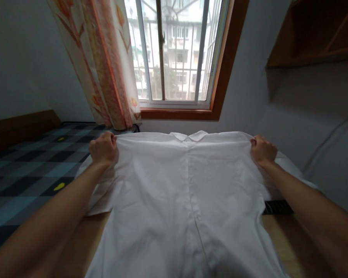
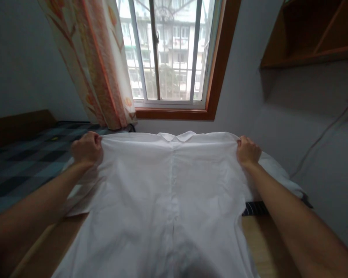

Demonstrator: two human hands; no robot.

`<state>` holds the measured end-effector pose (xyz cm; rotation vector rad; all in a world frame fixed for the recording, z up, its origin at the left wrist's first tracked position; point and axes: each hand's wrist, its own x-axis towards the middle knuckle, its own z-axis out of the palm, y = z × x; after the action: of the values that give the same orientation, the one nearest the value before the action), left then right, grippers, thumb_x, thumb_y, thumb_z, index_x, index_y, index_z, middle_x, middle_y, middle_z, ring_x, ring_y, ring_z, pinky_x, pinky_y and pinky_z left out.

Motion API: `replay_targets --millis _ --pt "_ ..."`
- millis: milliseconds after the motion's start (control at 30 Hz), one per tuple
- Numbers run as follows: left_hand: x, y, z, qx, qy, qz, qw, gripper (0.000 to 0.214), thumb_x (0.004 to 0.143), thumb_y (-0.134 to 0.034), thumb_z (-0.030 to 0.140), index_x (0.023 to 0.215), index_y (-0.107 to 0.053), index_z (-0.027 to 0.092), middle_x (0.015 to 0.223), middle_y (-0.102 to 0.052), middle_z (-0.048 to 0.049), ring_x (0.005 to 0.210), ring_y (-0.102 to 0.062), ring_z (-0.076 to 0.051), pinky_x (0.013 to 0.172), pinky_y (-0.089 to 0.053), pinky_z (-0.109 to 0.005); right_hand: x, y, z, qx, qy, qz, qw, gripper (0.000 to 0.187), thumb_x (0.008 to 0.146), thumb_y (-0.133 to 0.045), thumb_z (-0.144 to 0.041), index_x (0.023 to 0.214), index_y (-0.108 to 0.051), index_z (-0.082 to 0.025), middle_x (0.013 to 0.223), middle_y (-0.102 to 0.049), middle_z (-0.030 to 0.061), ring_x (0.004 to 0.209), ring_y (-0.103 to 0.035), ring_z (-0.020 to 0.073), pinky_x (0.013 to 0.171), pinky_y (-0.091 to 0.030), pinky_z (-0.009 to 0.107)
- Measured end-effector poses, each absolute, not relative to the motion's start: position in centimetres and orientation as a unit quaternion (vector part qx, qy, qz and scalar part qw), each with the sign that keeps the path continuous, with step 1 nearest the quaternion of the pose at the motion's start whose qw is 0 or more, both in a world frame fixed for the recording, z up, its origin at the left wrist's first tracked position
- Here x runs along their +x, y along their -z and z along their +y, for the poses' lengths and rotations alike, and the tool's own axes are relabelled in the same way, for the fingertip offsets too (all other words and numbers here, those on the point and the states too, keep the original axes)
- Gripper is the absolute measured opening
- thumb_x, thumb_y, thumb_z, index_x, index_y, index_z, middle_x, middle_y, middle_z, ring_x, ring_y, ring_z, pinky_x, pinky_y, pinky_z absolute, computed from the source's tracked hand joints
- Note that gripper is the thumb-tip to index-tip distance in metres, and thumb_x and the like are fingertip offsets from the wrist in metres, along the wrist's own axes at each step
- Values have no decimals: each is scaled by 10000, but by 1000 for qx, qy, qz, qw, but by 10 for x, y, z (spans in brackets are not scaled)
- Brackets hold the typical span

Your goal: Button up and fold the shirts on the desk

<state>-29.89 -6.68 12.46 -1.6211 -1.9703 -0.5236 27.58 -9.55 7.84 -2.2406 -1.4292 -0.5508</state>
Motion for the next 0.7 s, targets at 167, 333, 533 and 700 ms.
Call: replay_targets --millis 167,333,533,700 --pt "-270 -119 -82 -661 114 -686 281 362 970 -321 287 1100 -576 64 1136 -593 -167 1078 -483 -293 918 -325 -427 267 -59 -92 -818 123 -553 100 364 885 -479 -287 1174 -629 -124 1146 -617 213 1055 -564 346 826 -415 434" --pt "-222 -101 -129 -842 124 -485 202 376 964 -403 347 1212 -588 133 1324 -534 -161 1234 -454 -301 1033 -310 -449 212 -51 -126 -705 244 -637 191 417 874 -529 -320 1234 -591 -119 1320 -525 210 1263 -414 364 1029 -301 521" --pt "-173 -49 -222 -953 -1 -298 -55 677 895 -464 617 1476 -360 285 1562 -304 -110 1426 -276 -342 1132 -218 -540 117 -18 -217 -496 6 -854 153 569 940 -457 -475 1452 -413 -233 1520 -386 115 1397 -326 285 1113 -285 467" --pt "-165 -31 -257 -951 -25 -284 -124 800 860 -469 674 1524 -259 281 1596 -177 -125 1459 -138 -385 1130 -129 -624 96 6 -259 -476 -84 -869 104 619 948 -451 -484 1501 -334 -232 1570 -285 105 1453 -216 295 1160 -163 523"
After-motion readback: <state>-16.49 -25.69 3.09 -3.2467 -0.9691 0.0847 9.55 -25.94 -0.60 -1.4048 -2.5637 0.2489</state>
